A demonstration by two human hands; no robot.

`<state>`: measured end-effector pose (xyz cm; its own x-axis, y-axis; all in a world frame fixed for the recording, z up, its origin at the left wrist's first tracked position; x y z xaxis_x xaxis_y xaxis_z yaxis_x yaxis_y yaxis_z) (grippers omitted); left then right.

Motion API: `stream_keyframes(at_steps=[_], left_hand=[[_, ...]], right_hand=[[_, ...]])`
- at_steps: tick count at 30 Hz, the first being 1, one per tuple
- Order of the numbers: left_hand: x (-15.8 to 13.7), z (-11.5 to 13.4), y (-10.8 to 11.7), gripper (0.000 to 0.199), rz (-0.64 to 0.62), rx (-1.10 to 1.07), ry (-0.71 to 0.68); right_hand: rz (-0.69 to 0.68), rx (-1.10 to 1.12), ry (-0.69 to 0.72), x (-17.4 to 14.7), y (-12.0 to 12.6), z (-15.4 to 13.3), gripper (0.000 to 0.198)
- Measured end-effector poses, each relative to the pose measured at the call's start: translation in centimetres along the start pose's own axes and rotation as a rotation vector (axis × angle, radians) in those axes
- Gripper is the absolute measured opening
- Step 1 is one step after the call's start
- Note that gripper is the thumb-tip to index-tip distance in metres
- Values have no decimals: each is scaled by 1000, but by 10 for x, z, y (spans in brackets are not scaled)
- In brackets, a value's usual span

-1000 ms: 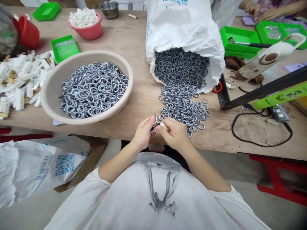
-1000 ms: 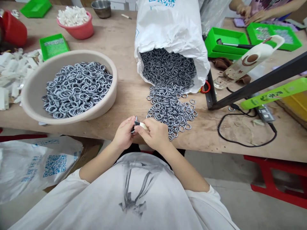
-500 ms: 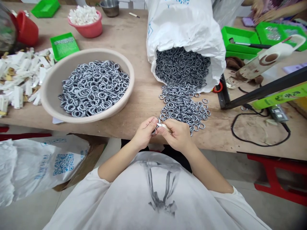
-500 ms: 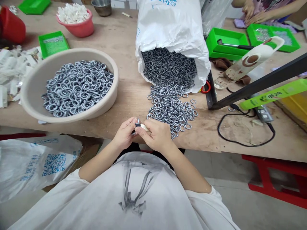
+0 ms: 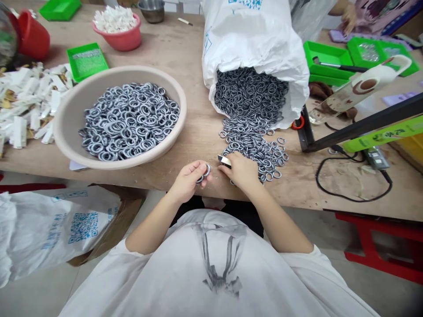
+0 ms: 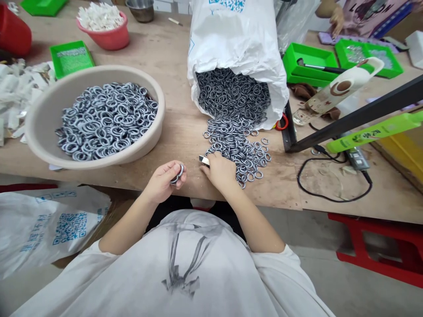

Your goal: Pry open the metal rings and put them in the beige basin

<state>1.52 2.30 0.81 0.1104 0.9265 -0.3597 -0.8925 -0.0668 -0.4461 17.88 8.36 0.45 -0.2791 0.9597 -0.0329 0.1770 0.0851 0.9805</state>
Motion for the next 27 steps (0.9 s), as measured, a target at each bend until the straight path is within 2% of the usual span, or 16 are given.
stream_keyframes(at_steps=[3,6,8,10,13,16,19,22,27], left_hand=[[5,-1,11,39,92,-40,75],[10,-5,14,39,161,-89,127],[14,-9,11,40,182,-122,154],[17,-15,5,42,201,-136,171],[20,-22,-11,48,200,-104,146],[21,-24,-28,52,157,-53,51],[20,-22,-36,53,164,-25,-31],[18,-19,-38,53,140,-3,-44],[16,-16,-44,56,43,12,-36]], right_hand=[[-30,-53,-31,3,-5,-3,28],[24,94,-66,9,-5,4,24],[91,307,-97,12,-4,13,21],[129,617,-140,12,-3,19,21],[40,1134,-192,4,-6,16,29],[-41,1412,-221,-9,-5,4,38],[12,1483,-232,-18,-1,-2,42],[72,1524,-204,-21,4,-1,43],[36,1473,6,-21,12,-3,43]])
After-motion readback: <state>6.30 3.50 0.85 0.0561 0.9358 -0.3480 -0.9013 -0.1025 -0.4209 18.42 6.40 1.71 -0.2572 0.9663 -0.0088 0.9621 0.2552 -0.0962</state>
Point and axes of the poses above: each hand's wrist, its own x-axis towards the middle knuckle, its own y-axis out of the back of the hand, z = x × y, the point moved 4 cm from there along x, towards the middle knuckle, and after that the axes turned 6 degrees about z, right-handed, at the moved point
